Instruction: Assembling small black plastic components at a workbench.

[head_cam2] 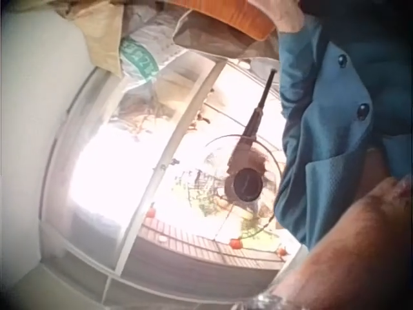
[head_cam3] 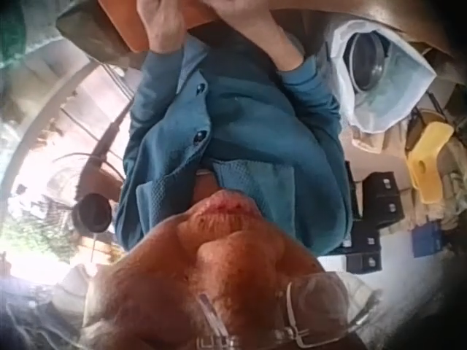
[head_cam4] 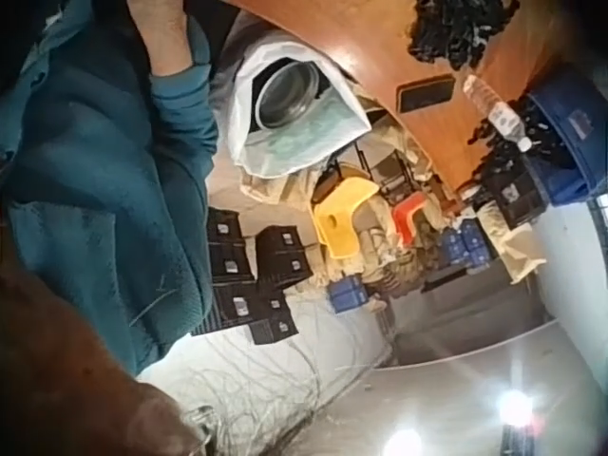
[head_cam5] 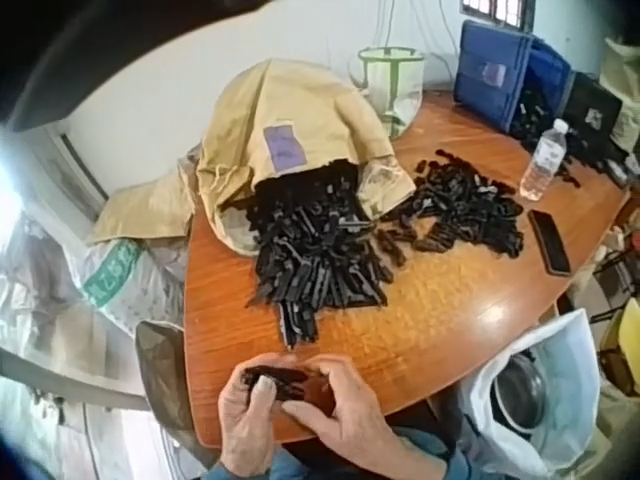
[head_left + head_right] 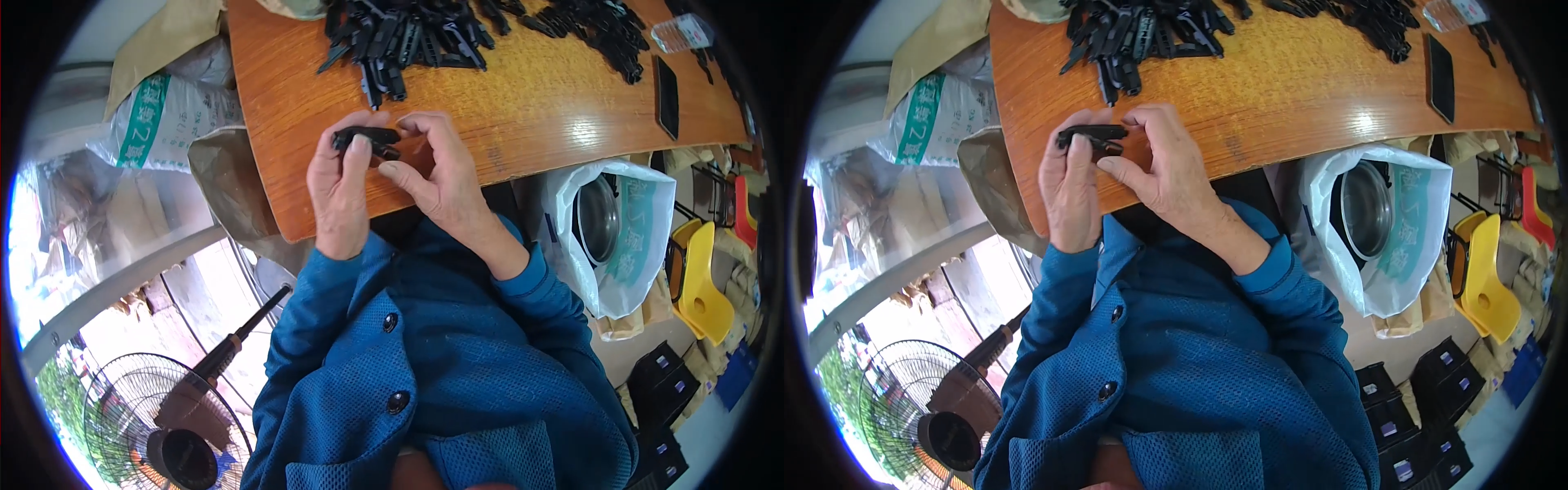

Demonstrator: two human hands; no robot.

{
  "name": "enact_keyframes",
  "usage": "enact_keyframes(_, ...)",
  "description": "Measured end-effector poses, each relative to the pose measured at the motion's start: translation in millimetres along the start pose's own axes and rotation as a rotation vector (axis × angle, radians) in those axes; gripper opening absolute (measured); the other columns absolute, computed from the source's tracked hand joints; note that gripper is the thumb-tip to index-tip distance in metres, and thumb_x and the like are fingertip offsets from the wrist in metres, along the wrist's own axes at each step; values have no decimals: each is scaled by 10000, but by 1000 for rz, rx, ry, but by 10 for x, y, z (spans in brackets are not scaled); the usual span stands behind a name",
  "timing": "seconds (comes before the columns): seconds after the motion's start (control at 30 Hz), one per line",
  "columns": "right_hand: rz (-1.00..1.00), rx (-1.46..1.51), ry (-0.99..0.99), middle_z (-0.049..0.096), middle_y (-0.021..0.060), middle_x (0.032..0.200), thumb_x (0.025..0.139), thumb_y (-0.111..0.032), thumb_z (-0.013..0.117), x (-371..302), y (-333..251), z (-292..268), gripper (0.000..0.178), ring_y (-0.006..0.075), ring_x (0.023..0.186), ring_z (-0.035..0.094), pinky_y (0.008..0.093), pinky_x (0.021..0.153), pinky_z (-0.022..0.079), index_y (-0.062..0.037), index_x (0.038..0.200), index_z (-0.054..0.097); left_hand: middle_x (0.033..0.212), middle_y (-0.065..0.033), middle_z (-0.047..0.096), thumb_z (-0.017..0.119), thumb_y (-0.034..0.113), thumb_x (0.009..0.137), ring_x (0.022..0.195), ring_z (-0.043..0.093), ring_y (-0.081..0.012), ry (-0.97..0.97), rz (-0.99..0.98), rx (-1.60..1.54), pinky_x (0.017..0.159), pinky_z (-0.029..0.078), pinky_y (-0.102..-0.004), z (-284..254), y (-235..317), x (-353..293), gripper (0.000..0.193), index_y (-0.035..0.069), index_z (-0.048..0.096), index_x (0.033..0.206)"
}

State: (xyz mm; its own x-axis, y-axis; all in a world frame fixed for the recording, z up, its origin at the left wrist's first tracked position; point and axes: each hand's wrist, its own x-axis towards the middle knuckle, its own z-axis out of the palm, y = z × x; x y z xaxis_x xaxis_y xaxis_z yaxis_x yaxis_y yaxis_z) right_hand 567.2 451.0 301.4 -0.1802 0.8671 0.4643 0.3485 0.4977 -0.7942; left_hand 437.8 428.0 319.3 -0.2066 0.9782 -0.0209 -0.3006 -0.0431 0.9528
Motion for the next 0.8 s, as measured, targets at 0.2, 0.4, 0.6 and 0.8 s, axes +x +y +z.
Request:
enact_keyframes(0.2,604,688,-376,548,14,966,892,-222,664,-34,70,-76,346,70,898,526,222,779,455,-11,1113,501,1150,-123,612,482,134,972,976,588,-148,-165,39,171,909,447,-272,14,87,64,297,-23,484,1225)
enact_keyframes(0.4,578,701,-257,513,1,808,873,-252,676,-10,136,-157,312,69,739,485,228,644,421,-7,1002,533,1150,-138,614,454,130,980,969,599,-157,-211,35,250,913,450,-278,139,100,177,313,-21,455,1254)
enact_keyframes(0.6,620,777,-71,578,33,833,898,-169,642,131,46,-287,239,81,742,547,223,683,462,21,1004,544,1091,-130,633,421,120,986,969,602,-160,-338,-63,141,866,481,-282,301,70,410,253,-22,489,1184)
enact_keyframes(0.8,634,698,-104,576,26,827,897,-185,647,178,162,-334,275,72,742,534,208,686,453,31,1033,546,1049,-115,643,458,217,994,959,606,-156,-345,-51,136,852,485,-278,344,-1,485,273,-9,506,1140)
